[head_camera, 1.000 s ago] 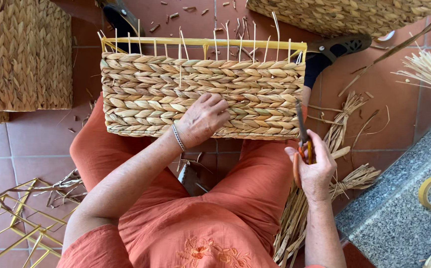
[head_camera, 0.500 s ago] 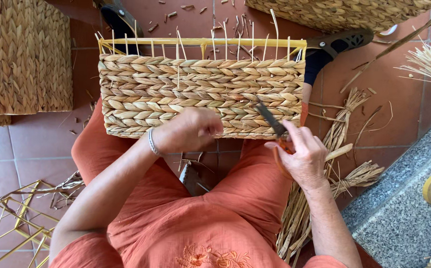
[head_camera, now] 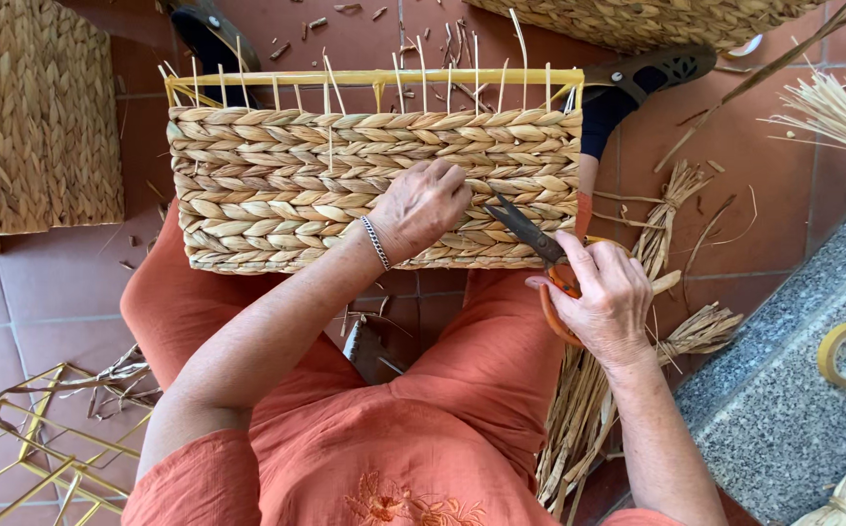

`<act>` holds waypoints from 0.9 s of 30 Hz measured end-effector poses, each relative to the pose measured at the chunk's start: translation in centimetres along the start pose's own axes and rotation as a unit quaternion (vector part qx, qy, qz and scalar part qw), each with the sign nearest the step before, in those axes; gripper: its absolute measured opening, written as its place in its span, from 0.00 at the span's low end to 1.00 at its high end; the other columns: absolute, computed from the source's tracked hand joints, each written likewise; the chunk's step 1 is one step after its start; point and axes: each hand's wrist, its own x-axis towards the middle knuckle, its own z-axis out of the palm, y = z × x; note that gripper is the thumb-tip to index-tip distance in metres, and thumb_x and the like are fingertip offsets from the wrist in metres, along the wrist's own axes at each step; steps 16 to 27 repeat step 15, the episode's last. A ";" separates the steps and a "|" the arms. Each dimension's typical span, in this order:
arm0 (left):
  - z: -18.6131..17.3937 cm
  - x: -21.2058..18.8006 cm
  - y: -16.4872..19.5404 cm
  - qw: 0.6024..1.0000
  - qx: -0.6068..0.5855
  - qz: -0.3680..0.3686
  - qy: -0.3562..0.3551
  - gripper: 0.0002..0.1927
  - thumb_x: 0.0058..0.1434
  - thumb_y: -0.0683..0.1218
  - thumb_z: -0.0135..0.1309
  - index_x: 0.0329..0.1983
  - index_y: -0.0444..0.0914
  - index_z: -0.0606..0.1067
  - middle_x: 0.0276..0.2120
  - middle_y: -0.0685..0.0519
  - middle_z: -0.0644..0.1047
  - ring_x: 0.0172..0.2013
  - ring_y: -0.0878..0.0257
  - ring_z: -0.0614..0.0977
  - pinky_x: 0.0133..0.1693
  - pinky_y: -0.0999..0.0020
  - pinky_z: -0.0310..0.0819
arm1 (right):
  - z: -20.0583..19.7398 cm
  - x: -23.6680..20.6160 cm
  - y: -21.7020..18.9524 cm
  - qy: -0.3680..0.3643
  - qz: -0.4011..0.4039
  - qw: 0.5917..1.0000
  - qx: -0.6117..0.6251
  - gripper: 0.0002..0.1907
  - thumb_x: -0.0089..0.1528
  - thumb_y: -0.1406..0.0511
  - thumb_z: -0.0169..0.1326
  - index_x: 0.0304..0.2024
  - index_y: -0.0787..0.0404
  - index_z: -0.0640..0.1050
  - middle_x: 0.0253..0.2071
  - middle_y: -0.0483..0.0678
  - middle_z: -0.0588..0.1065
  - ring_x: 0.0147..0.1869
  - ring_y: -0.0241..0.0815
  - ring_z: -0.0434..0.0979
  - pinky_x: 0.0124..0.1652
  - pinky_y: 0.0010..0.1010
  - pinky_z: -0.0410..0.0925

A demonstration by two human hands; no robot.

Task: The person sits on the floor holding a woven water-hyacinth basket on their lap and uses scissors to trim off the protruding straw ends sticking out along the basket's rim and sides. They rotate the basket to reach different edges and set trimmed pieces aside, working on the basket panel by panel.

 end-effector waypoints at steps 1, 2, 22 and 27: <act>0.1 0.2 0.1 1.000 0.009 0.006 -0.014 0.09 0.52 0.41 0.55 0.36 0.37 0.72 0.37 0.49 0.73 0.42 0.55 0.78 0.42 0.59 0.77 | 0.1 -0.1 0.2 0.003 -0.007 1.000 -0.002 0.38 0.48 0.54 0.75 0.57 0.56 0.78 0.33 0.47 0.68 0.37 0.47 0.74 0.37 0.41 0.66; 0.2 0.5 0.1 0.999 0.018 0.012 -0.028 0.09 0.52 0.40 0.55 0.36 0.37 0.72 0.37 0.48 0.73 0.42 0.55 0.78 0.42 0.59 0.77 | 0.2 -0.1 0.4 0.006 -0.014 1.000 -0.003 0.38 0.48 0.54 0.75 0.57 0.56 0.78 0.34 0.47 0.69 0.38 0.48 0.74 0.38 0.41 0.66; -0.2 3.1 1.4 0.987 0.048 -0.018 -0.149 0.07 0.63 0.42 0.53 0.41 0.36 0.70 0.36 0.47 0.74 0.37 0.54 0.81 0.36 0.59 0.78 | 1.6 1.1 1.1 -0.010 -0.057 0.998 -0.040 0.35 0.48 0.56 0.75 0.56 0.56 0.80 0.34 0.46 0.70 0.38 0.45 0.75 0.37 0.39 0.66; -0.2 3.1 1.4 0.987 0.048 -0.018 -0.149 0.07 0.63 0.42 0.53 0.41 0.36 0.70 0.36 0.47 0.74 0.37 0.54 0.81 0.36 0.59 0.78 | 1.6 1.1 1.1 -0.010 -0.057 0.998 -0.040 0.35 0.48 0.56 0.75 0.56 0.56 0.80 0.34 0.46 0.70 0.38 0.45 0.75 0.37 0.39 0.66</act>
